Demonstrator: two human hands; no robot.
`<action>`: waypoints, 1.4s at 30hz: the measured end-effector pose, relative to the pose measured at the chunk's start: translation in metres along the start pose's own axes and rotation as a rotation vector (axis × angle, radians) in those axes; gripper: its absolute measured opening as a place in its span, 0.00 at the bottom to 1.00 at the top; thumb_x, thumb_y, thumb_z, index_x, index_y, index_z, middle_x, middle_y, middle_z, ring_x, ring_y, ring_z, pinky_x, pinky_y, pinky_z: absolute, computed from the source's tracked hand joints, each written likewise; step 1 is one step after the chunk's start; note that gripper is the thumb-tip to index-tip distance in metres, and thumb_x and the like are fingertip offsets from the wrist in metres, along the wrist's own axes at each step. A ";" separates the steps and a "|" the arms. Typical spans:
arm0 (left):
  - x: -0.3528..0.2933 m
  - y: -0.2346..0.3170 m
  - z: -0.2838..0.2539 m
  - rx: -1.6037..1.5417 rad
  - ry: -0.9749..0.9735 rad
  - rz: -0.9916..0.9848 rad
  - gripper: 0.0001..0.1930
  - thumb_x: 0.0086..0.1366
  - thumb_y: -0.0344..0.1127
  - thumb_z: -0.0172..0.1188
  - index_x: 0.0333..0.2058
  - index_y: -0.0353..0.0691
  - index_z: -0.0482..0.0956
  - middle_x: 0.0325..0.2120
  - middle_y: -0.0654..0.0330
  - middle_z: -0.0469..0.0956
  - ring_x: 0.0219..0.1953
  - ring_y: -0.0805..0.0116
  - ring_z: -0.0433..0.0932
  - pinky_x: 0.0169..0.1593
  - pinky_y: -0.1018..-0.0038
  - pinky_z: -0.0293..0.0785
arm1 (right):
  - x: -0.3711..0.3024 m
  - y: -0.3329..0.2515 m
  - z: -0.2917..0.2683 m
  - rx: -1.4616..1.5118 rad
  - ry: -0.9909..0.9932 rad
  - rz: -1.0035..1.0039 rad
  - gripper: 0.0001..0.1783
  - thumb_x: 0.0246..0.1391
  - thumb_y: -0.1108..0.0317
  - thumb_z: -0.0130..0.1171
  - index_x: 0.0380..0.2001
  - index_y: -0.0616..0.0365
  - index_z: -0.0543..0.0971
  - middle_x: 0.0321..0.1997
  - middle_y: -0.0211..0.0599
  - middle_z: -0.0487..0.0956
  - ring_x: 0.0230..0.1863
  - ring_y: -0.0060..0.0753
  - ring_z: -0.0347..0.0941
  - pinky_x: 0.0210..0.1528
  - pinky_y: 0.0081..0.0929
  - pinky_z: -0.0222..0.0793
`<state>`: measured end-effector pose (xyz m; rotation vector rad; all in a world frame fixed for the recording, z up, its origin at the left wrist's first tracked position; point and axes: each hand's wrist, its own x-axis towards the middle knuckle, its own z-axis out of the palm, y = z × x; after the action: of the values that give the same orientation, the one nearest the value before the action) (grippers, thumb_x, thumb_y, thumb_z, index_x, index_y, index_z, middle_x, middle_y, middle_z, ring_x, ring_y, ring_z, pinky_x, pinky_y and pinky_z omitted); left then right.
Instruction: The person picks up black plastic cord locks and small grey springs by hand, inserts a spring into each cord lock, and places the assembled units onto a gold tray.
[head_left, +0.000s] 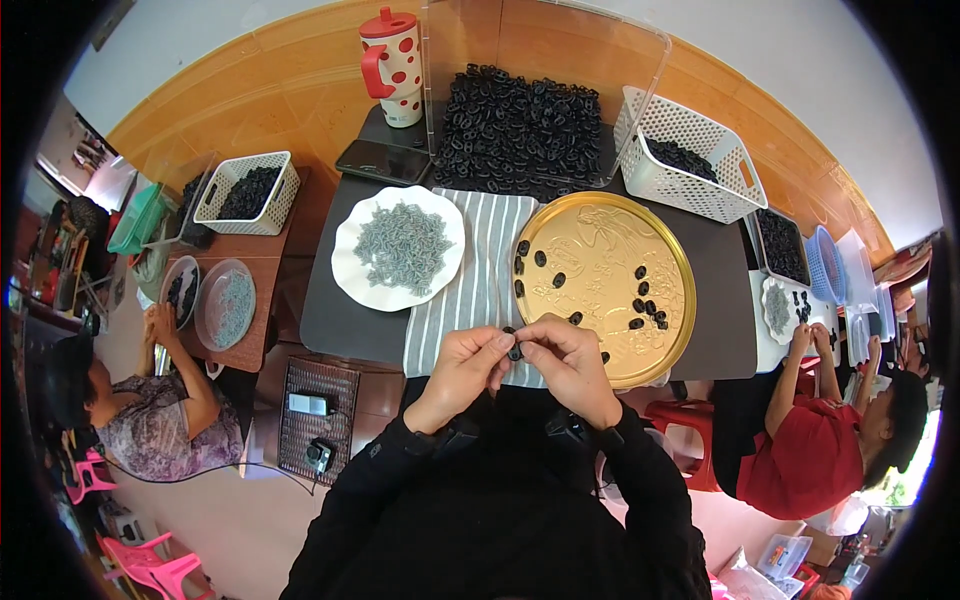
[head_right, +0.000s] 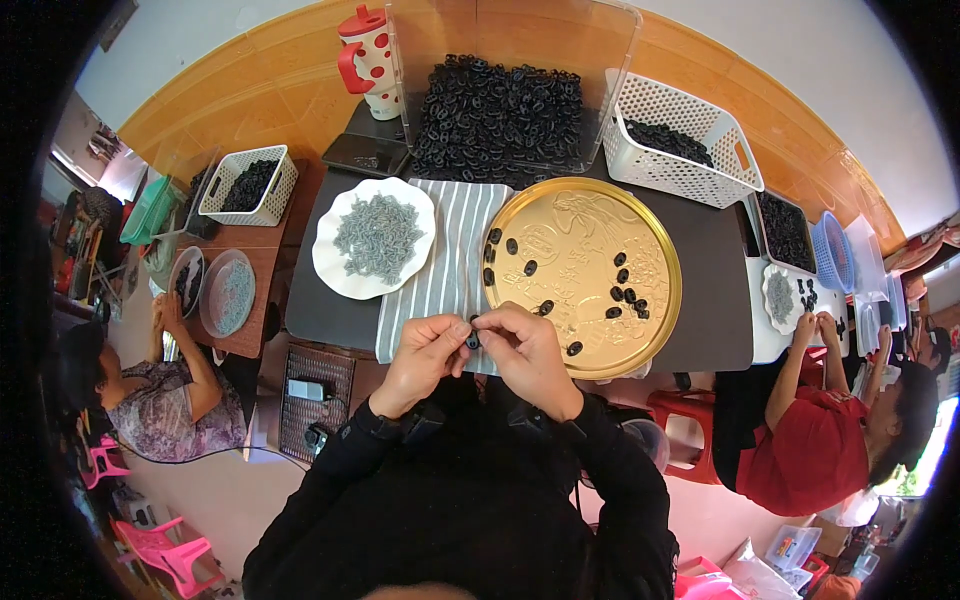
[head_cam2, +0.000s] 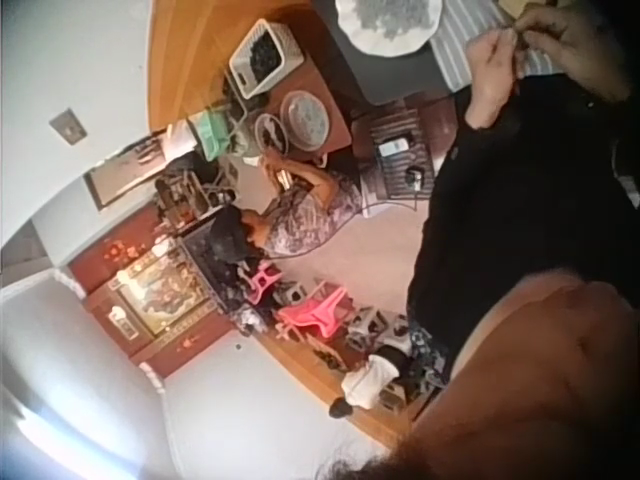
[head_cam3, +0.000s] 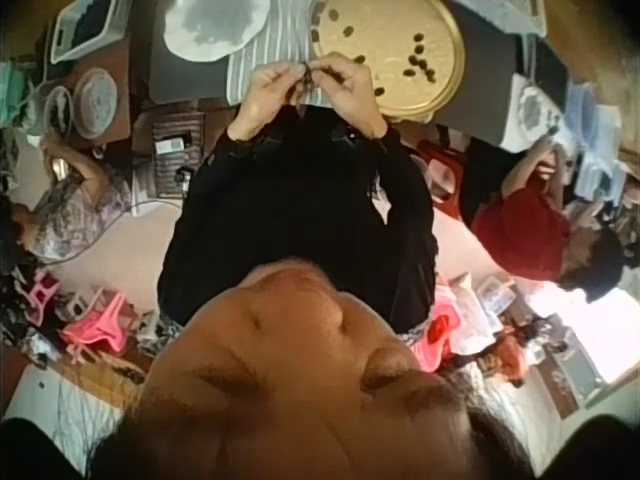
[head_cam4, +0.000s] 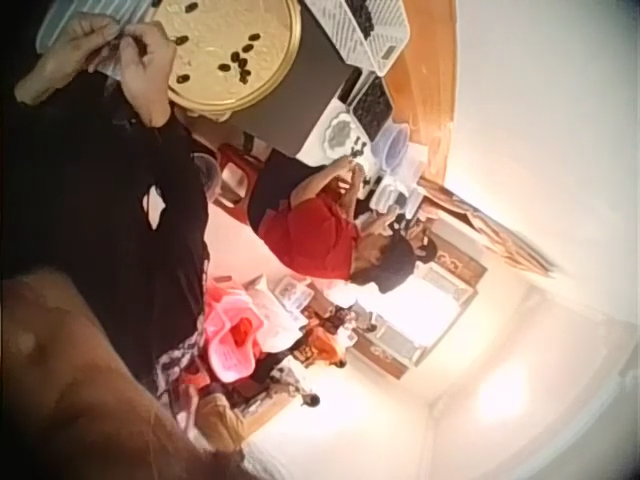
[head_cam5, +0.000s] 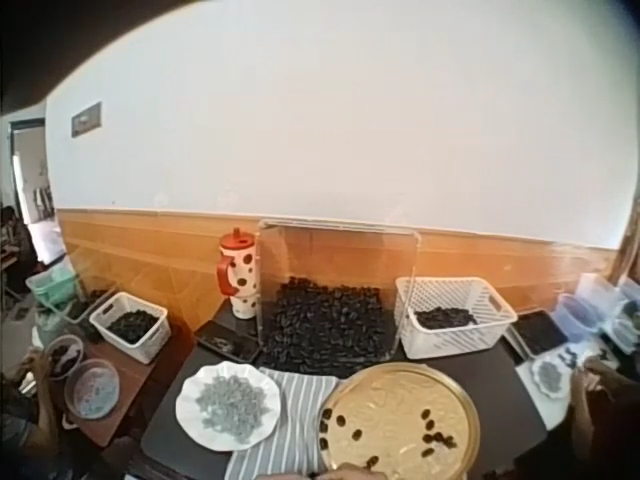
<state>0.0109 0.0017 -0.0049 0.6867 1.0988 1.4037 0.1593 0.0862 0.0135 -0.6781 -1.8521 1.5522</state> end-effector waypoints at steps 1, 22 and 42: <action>0.000 0.000 -0.001 0.000 -0.001 -0.001 0.14 0.69 0.36 0.53 0.25 0.36 0.76 0.17 0.66 0.72 0.15 0.81 0.67 0.19 0.84 0.60 | 0.000 -0.001 -0.001 0.000 0.001 0.000 0.08 0.51 0.82 0.55 0.36 0.66 0.77 0.30 0.30 0.77 0.31 0.16 0.72 0.34 0.15 0.67; -0.008 -0.002 0.003 0.097 0.010 0.138 0.05 0.63 0.24 0.55 0.28 0.32 0.78 0.20 0.65 0.73 0.18 0.81 0.67 0.21 0.84 0.62 | -0.002 -0.004 0.009 -0.007 0.064 -0.042 0.10 0.43 0.86 0.55 0.23 0.58 0.69 0.23 0.23 0.71 0.23 0.11 0.64 0.24 0.12 0.57; -0.001 0.004 0.002 -0.103 -0.059 -0.057 0.14 0.69 0.37 0.52 0.28 0.33 0.78 0.16 0.67 0.70 0.15 0.82 0.63 0.18 0.84 0.59 | -0.006 0.002 0.004 0.114 0.040 0.027 0.13 0.48 0.82 0.57 0.38 0.62 0.70 0.26 0.27 0.75 0.29 0.15 0.71 0.31 0.15 0.66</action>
<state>0.0116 0.0014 -0.0004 0.6147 0.9857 1.3725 0.1602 0.0792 0.0098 -0.6795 -1.7167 1.6361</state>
